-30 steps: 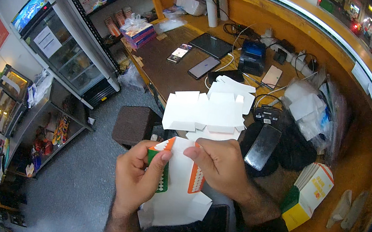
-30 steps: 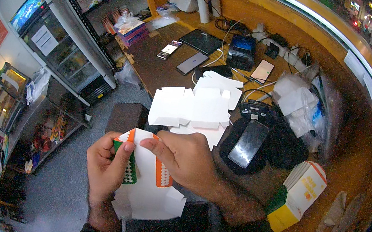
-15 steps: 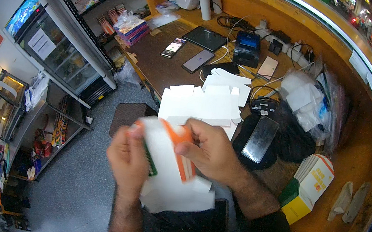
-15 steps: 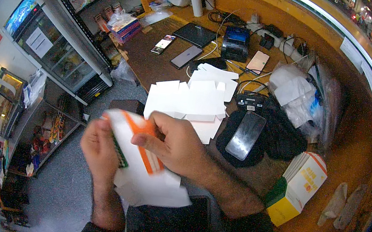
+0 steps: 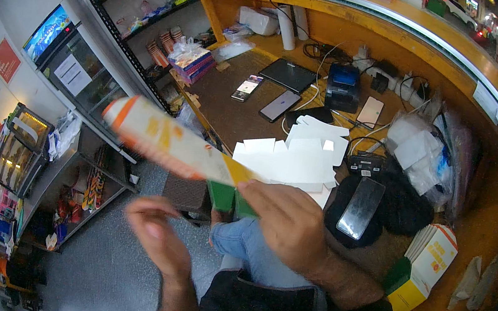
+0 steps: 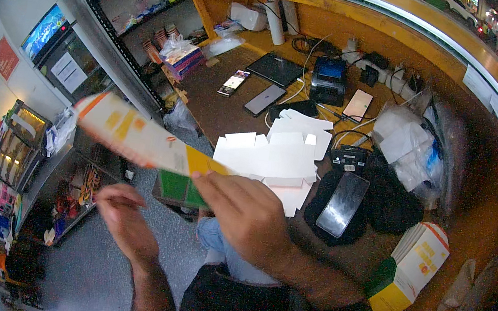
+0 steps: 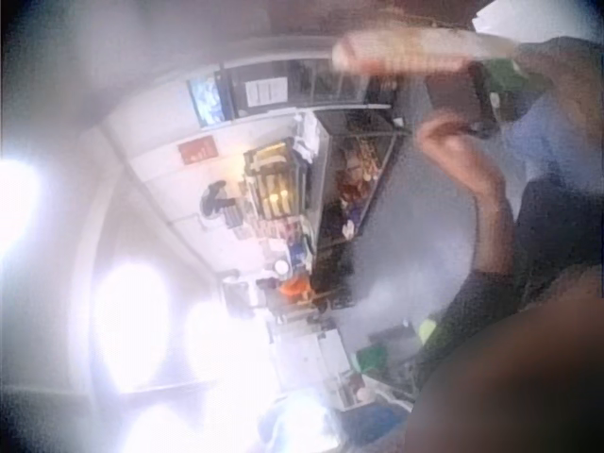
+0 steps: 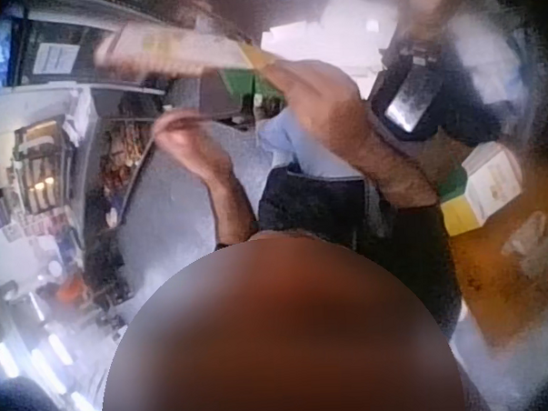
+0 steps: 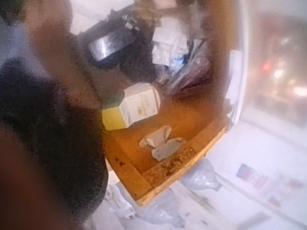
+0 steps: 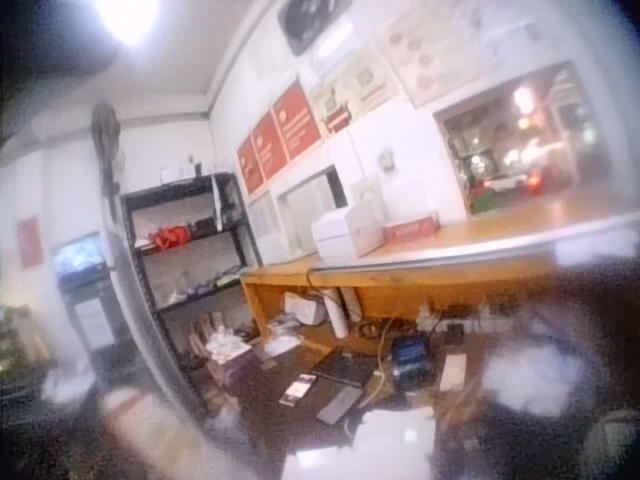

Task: The person assembles small rectangular food boxes by folding flat cardboard pieces and tucking flaps into slots. They handle multiple boxes one at a time, folding edges and securing tabs to form the box shape, then placing finished boxes on the counter.

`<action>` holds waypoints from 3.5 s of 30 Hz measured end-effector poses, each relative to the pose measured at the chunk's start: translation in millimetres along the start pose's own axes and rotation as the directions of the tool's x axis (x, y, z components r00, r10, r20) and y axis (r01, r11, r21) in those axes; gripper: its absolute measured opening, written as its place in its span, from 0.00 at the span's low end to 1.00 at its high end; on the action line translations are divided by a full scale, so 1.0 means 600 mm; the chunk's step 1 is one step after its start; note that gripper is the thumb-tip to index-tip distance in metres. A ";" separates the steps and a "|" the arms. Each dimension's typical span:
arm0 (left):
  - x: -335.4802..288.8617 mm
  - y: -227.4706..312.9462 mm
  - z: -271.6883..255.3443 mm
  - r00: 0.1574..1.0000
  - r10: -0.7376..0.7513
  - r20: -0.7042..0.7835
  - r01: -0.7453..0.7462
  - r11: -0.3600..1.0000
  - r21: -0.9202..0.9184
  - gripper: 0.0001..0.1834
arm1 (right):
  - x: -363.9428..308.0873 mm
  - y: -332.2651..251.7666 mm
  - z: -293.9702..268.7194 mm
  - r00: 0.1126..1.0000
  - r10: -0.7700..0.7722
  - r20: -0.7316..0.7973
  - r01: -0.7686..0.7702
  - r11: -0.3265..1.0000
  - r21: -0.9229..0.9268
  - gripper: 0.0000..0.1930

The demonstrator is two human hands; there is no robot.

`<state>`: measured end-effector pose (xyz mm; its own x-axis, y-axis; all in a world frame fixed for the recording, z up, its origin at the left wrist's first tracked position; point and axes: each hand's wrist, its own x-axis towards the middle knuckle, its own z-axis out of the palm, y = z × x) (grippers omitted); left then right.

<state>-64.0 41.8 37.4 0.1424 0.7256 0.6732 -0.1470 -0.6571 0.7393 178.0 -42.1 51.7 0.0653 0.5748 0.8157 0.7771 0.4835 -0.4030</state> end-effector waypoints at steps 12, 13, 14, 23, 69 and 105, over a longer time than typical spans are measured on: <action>-0.015 0.055 0.092 0.909 -0.415 -0.039 0.398 0.891 -0.217 0.18 | -0.012 -0.017 0.004 0.983 0.183 0.031 -0.183 0.934 0.307 0.11; -0.018 0.048 0.089 0.913 -0.407 -0.031 0.395 0.899 -0.187 0.17 | -0.013 -0.020 0.002 0.942 0.328 0.069 -0.329 0.862 0.386 0.10; -0.027 0.035 0.088 0.925 -0.375 -0.056 0.371 0.926 -0.071 0.18 | -0.013 -0.021 0.002 0.906 0.406 0.118 -0.411 0.782 0.468 0.09; -0.039 0.015 0.119 0.880 -0.473 -0.039 0.470 0.880 -0.077 0.24 | -0.011 -0.013 0.014 0.897 0.406 0.176 -0.404 0.590 0.699 0.05; -0.058 0.026 0.119 0.845 -0.516 0.143 0.535 0.822 -0.194 0.27 | -0.005 -0.012 -0.006 0.972 0.231 0.054 -0.222 0.810 0.542 0.05; -0.086 0.009 0.068 0.969 -0.241 0.050 0.184 0.845 0.503 0.30 | -0.005 -0.016 -0.010 0.996 0.006 0.087 -0.050 0.857 0.513 0.10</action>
<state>-31.9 -7.5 7.2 0.2225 0.8515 0.4749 0.3942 -0.5240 0.7550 174.3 -52.6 55.7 0.0147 0.6331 0.7740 0.3410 0.7244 -0.5991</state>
